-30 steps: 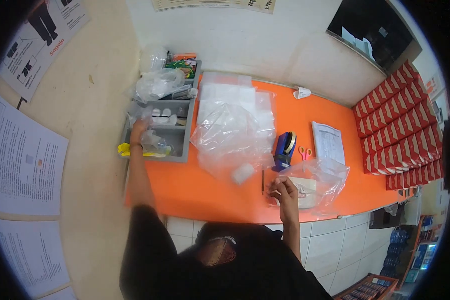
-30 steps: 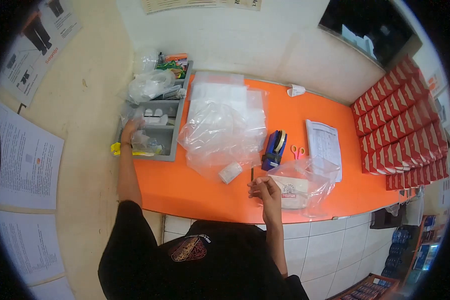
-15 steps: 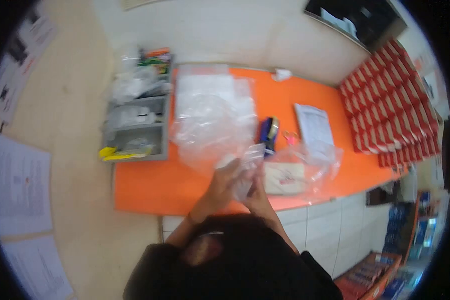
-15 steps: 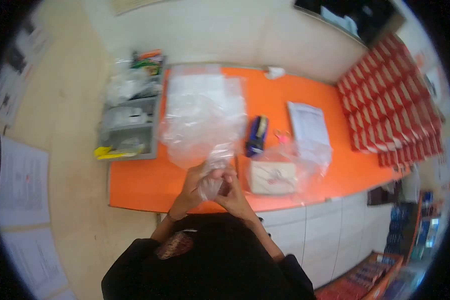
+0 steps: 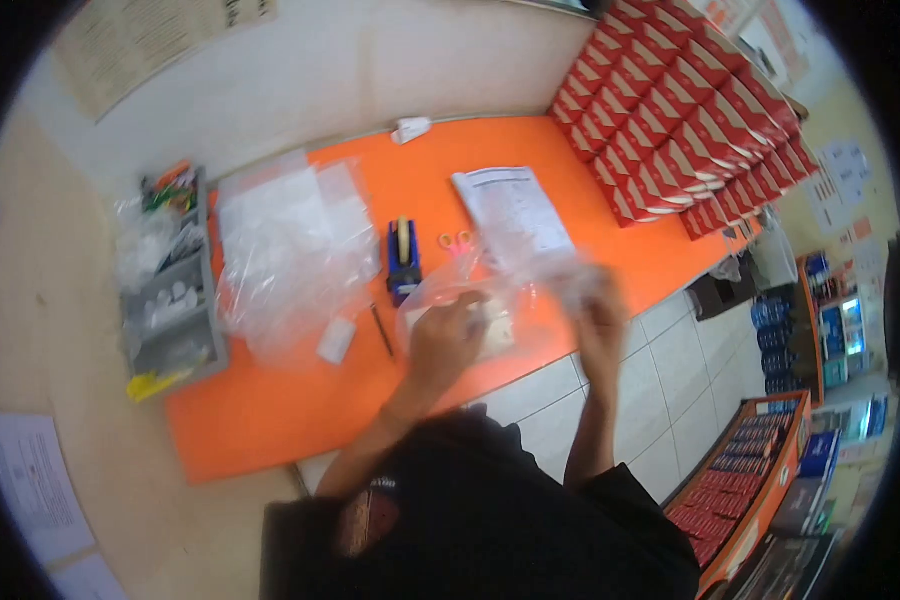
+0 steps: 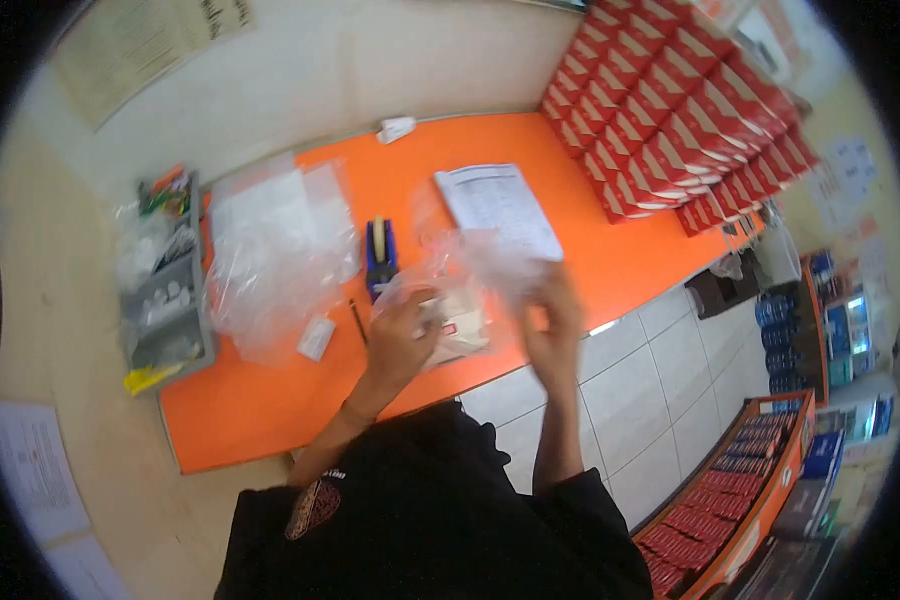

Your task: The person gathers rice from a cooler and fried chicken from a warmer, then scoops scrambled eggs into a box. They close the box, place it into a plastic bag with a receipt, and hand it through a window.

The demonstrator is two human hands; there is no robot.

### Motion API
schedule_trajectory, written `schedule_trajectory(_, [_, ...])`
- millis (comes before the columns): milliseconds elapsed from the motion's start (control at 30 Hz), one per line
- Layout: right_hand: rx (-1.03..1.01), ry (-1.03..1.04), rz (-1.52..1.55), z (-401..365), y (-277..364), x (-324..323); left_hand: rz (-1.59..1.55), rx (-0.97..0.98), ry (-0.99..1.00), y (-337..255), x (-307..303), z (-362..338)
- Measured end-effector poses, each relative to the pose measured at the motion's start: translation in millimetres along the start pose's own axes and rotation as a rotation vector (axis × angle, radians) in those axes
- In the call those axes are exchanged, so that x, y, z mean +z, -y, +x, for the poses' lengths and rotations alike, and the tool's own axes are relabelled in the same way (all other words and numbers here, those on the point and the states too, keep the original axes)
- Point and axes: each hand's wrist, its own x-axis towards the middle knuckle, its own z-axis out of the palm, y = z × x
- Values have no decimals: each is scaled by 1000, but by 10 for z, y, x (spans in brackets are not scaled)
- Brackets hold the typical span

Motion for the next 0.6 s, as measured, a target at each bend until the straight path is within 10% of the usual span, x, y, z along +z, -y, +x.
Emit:
schedule_trajectory(100, [189,672,196,-90,-299,433,-493,51,-383,-47,-19,-188])
schedule_trajectory(133, [-48,759,109,-260,-594,739,-776,5,-413,-241,-113,-223])
schedule_trajectory(267, [-184,1174,-64,-560,-756,1802,-934,-163,-158,-578,-68,-394])
schedule_trajectory(600, [-220,1217,-783,-42,388,840,-757,-45,201,-566,306,-105])
